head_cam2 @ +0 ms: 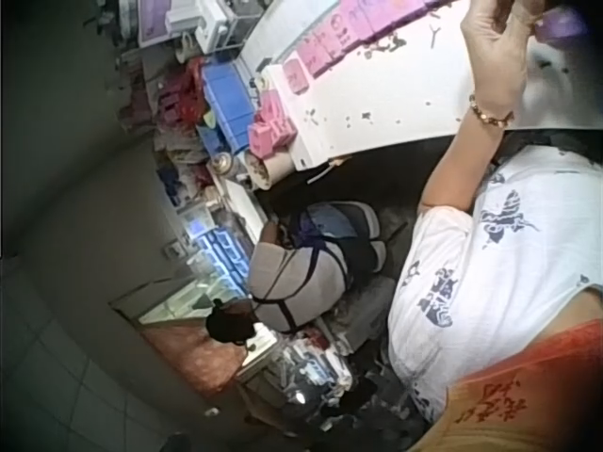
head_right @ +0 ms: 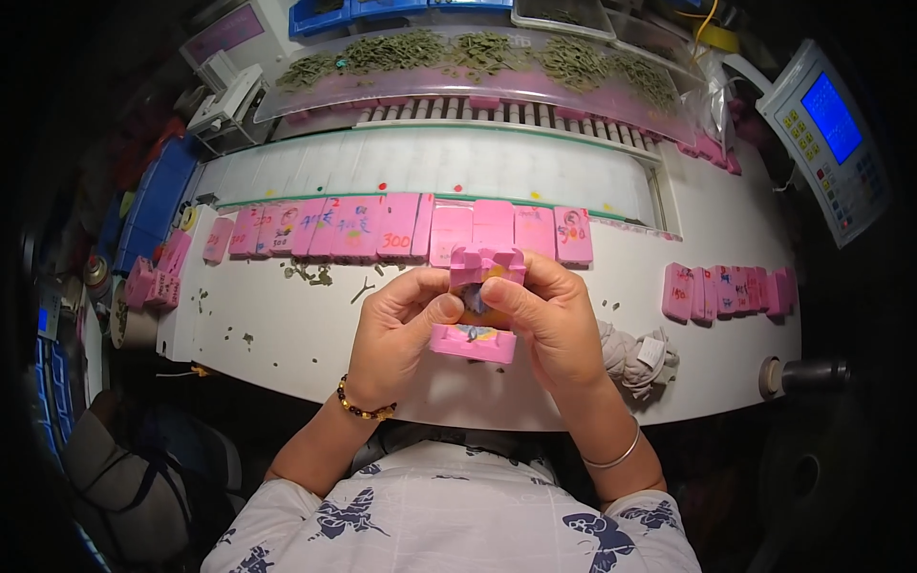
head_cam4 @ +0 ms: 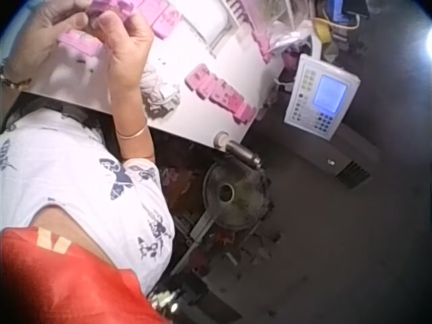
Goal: Placing small colorful figurines into pink molds and prepping them with a sponge at a production assembly station.
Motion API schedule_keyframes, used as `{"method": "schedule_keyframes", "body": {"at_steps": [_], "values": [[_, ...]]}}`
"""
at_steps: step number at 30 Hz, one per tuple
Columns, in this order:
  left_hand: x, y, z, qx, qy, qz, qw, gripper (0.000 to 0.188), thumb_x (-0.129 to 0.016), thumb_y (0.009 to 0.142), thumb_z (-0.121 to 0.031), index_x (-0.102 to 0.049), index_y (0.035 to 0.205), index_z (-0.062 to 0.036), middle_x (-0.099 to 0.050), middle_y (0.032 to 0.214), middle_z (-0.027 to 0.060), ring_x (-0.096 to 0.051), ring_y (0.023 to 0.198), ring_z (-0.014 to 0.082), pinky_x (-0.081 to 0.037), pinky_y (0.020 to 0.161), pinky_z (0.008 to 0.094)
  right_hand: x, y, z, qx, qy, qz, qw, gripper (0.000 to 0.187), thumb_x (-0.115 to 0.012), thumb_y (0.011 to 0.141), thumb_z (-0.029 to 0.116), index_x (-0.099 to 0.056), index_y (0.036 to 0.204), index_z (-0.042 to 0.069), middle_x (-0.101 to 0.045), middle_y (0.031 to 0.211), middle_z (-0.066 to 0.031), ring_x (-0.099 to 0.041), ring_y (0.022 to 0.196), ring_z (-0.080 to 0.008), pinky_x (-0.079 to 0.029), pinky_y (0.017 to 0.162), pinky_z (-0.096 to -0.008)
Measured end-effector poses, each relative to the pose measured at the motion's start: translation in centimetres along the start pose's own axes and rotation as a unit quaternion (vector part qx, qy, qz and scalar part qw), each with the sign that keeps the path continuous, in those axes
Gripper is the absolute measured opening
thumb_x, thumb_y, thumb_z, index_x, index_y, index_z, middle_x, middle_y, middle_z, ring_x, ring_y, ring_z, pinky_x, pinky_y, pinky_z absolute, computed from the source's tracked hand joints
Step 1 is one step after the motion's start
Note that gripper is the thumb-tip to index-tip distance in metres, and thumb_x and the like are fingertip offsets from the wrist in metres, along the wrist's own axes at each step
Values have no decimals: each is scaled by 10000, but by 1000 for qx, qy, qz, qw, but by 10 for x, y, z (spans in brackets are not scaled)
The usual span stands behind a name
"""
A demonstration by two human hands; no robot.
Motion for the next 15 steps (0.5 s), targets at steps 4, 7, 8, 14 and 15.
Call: {"method": "schedule_keyframes", "body": {"at_steps": [4, 7, 8, 14, 15], "values": [[4, -4, 7, -7, -17, 5, 1000, 216, -620, 944, -37, -625, 1148, 32, -683, 1002, 61, -618, 899, 85, -504, 800, 237, 12, -2, -15, -34, 43, 4, 998, 228, -663, 910, 82, -653, 1119, -7, -698, 990, -73, -667, 925, -138, -540, 835, -284], [10, -5, 7, -9, 4, 1, 1000, 226, -619, 942, -34, -621, 1158, 33, -682, 1022, 67, -634, 927, 106, -517, 829, 251, 12, -3, -20, -54, 64, -3, 997, 215, -670, 899, 67, -669, 1103, 0, -699, 985, -67, -659, 928, -123, -526, 850, -270], [11, -3, 7, -10, 4, 1, 1000, 226, -619, 942, -34, -621, 1158, 33, -682, 1022, 67, -634, 927, 106, -517, 829, 251, 11, -2, -12, -28, -10, -21, 999, 217, -677, 884, 41, -671, 1095, -9, -690, 997, -69, -654, 931, -124, -529, 846, -269], [8, -2, -9, -47, 38, -15, 998, 236, -624, 932, -16, -620, 1164, 25, -666, 1070, 74, -649, 991, 146, -530, 858, 273, 3, -3, 15, 130, -191, -24, 973, 264, -698, 811, -85, -674, 1068, -34, -624, 983, -58, -630, 918, -129, -535, 816, -260], [6, -3, -14, -58, 33, -12, 998, 234, -632, 928, -22, -623, 1158, 23, -664, 1064, 69, -646, 980, 139, -532, 850, 269, -1, -4, 18, 149, -211, -6, 966, 275, -697, 796, -111, -673, 1060, -37, -605, 967, -56, -624, 903, -129, -536, 804, -257]]}}
Point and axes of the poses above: each hand's wrist, its own y-axis towards the middle knuckle, its own x-axis out of the back of the hand, z = x × y, the point moved 9 cm from there along y, towards the middle knuckle
